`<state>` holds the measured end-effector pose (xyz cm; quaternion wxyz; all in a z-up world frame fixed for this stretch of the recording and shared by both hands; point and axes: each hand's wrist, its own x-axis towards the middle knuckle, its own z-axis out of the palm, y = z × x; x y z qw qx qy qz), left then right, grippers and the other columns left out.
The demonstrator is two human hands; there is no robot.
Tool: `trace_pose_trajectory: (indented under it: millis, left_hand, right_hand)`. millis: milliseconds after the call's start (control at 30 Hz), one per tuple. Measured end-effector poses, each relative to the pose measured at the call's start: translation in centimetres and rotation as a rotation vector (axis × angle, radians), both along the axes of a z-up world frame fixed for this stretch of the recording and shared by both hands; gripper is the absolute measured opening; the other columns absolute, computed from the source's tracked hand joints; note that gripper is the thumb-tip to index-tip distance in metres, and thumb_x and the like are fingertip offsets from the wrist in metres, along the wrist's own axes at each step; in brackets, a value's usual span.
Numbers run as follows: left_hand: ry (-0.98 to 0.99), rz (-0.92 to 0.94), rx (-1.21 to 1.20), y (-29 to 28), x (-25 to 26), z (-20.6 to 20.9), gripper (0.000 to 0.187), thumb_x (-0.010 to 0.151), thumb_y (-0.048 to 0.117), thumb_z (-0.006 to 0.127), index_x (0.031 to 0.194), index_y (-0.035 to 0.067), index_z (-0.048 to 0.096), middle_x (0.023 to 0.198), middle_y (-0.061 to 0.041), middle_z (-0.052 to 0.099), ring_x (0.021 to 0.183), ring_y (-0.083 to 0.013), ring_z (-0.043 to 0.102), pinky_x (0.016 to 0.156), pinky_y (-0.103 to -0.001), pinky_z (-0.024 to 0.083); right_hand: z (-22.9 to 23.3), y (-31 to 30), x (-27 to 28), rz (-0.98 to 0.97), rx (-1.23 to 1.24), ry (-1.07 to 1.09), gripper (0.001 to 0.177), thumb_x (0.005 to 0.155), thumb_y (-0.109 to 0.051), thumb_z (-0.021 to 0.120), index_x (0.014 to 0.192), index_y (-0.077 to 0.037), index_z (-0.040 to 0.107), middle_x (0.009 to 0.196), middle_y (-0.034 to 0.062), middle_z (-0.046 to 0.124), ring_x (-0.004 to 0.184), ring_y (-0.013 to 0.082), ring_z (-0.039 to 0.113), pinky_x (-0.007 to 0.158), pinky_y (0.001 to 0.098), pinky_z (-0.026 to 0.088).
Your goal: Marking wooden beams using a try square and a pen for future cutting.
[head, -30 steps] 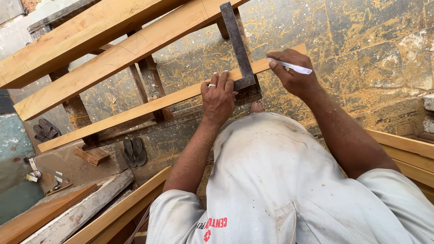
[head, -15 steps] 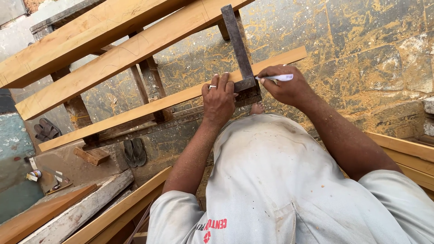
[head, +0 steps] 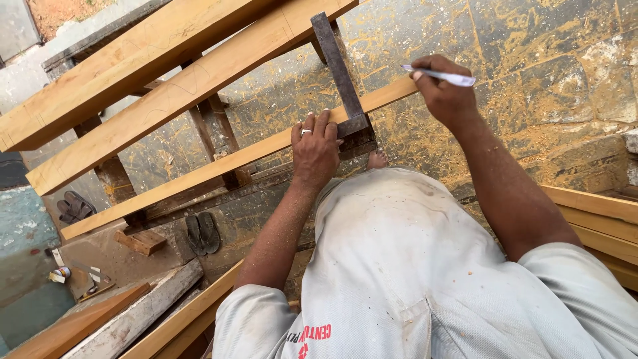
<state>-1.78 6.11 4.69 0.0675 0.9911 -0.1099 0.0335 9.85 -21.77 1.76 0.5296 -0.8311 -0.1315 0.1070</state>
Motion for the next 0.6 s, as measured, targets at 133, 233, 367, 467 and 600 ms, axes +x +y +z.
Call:
trace_pose_trajectory:
  millis: [133,233,367,467,600]
  left_hand:
    - [0.013,-0.067,-0.014,-2.0,1.8,-0.8,0.041,0.090,0.025,0.078,0.119,0.001,0.063,0.139,-0.020,0.060,0.131,-0.0410,0.056,0.109,-0.061,0.039]
    - [0.025,-0.100,-0.020,-4.7,3.1,-1.4,0.041,0.090,0.026,0.078,0.117,0.000,0.062,0.139,-0.020,0.060,0.130,-0.0412,0.056,0.108,-0.061,0.040]
    - [0.030,-0.119,-0.023,-7.3,4.4,-0.4,0.038,0.089,0.025,0.079,0.114,0.001,0.062,0.139,-0.018,0.060,0.130,-0.0407,0.056,0.107,-0.062,0.041]
    - [0.037,-0.127,-0.027,-7.9,4.8,-0.5,0.038,0.089,0.025,0.079,0.114,0.002,0.062,0.138,-0.017,0.060,0.128,-0.0399,0.058,0.105,-0.062,0.041]
    - [0.023,-0.124,-0.003,-8.0,4.8,-0.4,0.043,0.088,0.026,0.079,0.119,0.002,0.062,0.139,-0.017,0.060,0.125,-0.0382,0.059,0.103,-0.060,0.042]
  right_hand:
    - [-1.6,-1.4,1.1,-0.155,0.302,0.092,0.016,0.109,-0.009,0.057,0.121,-0.001,0.064,0.110,0.0138,0.073,0.107,0.0201,0.073,0.096,0.0347,0.064]
    - [-1.5,-1.5,1.0,-0.189,0.467,0.199,0.017,0.108,-0.010,0.056,0.122,-0.001,0.063,0.109,0.0120,0.073,0.107,0.0189,0.073,0.097,0.0342,0.064]
    - [-1.3,-1.5,0.8,-0.231,0.562,0.253,0.017,0.108,-0.010,0.057,0.121,-0.001,0.063,0.108,0.0108,0.072,0.105,0.0170,0.072,0.095,0.0332,0.064]
    - [-1.1,-1.6,0.4,-0.220,0.505,0.195,0.017,0.108,-0.011,0.058,0.120,0.000,0.064,0.107,0.0108,0.072,0.103,0.0159,0.073,0.092,0.0321,0.063]
    - [-0.3,-1.9,-0.1,-0.172,0.298,0.059,0.016,0.106,-0.010,0.062,0.117,0.000,0.066,0.104,0.0111,0.073,0.097,0.0166,0.073,0.084,0.0311,0.062]
